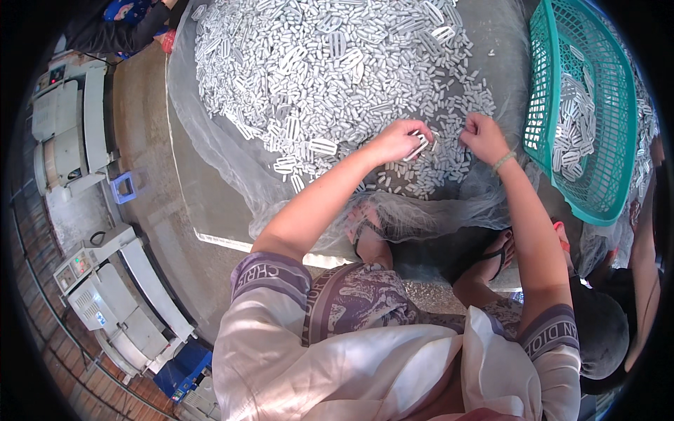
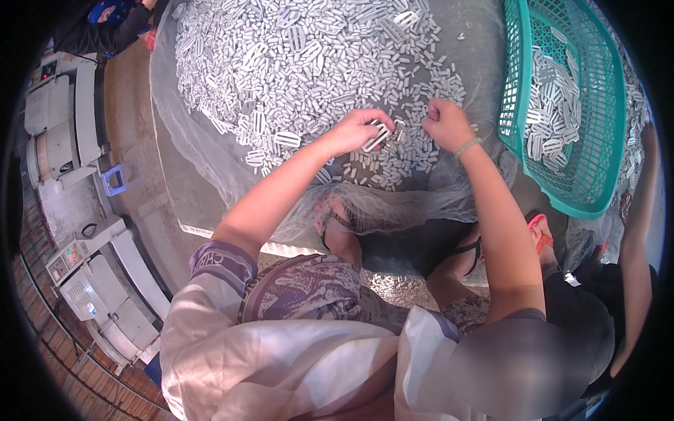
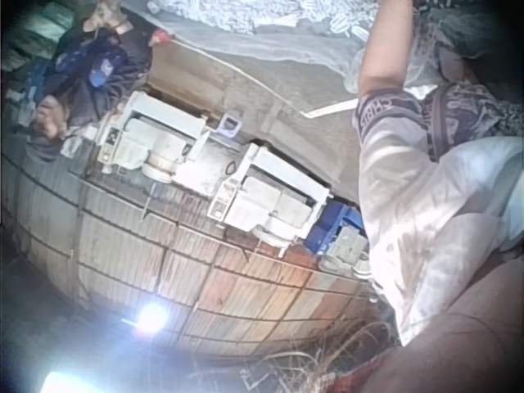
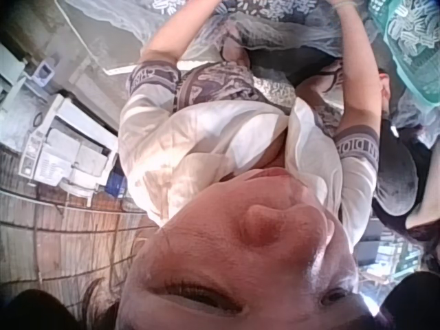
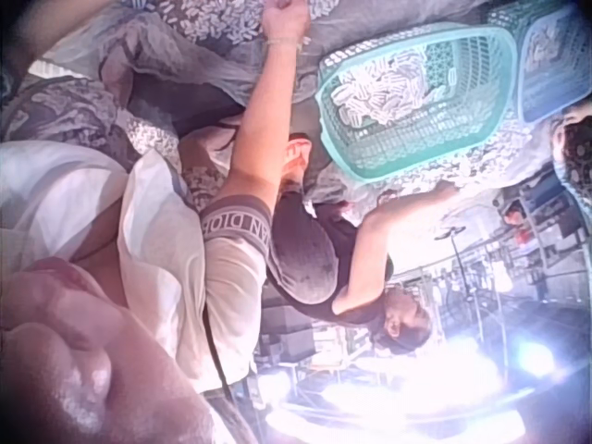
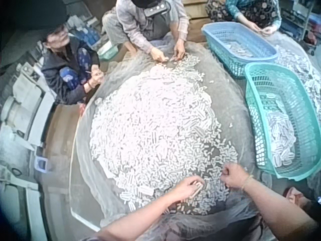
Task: The person sits on the floor and sorts small, silver-colored metal parts from a large pile on a plastic sheet into a green basket. They pick up handfuls of parts, separate them, and place the selected pieces into the basket.
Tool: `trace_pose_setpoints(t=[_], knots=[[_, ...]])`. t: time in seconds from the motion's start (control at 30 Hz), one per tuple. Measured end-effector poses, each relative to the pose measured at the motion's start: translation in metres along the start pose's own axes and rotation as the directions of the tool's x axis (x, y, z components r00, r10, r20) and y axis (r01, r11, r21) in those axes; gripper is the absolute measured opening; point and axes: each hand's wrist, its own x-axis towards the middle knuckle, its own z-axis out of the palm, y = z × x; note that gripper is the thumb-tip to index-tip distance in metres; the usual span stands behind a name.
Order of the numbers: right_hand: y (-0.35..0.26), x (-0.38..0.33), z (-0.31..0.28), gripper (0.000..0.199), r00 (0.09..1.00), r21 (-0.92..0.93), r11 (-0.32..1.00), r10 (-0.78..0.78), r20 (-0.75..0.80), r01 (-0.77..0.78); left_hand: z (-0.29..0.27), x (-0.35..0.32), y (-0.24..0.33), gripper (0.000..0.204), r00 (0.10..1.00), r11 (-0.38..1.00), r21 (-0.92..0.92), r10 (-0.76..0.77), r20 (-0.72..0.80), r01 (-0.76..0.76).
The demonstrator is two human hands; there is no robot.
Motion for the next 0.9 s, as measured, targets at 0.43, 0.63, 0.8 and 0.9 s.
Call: trace_pose_setpoints(t=[0.43, 0.63, 0.8, 0.9], knots=[[-0.002, -0.014, 0.007, 0.047, 0.97, -0.503, 0.864, -0.119, -0.214, -0.005, 0.028, 0.0, -0.001, 0.044, 0.881, 0.449, 0.893, 0.439, -0.178, -0.044], [0.0, -0.022, 0.034, 0.05, 0.956, -0.571, 0.782, -0.294, 0.016, 0.25, 0.039, 0.001, -0.007, 0.033, 0.905, 0.522, 0.851, 0.389, -0.171, -0.063], [0.004, -0.016, 0.03, 0.04, 0.97, -0.588, 0.786, -0.244, -0.01, 0.192, 0.032, -0.014, -0.005, 0.021, 0.935, 0.749, 0.654, 0.3, -0.187, -0.11], [-0.003, -0.018, 0.034, 0.039, 0.978, -0.587, 0.785, -0.203, 0.057, 0.197, 0.012, -0.025, 0.004, 0.025, 0.919, 0.766, 0.643, 0.262, -0.295, -0.012]])
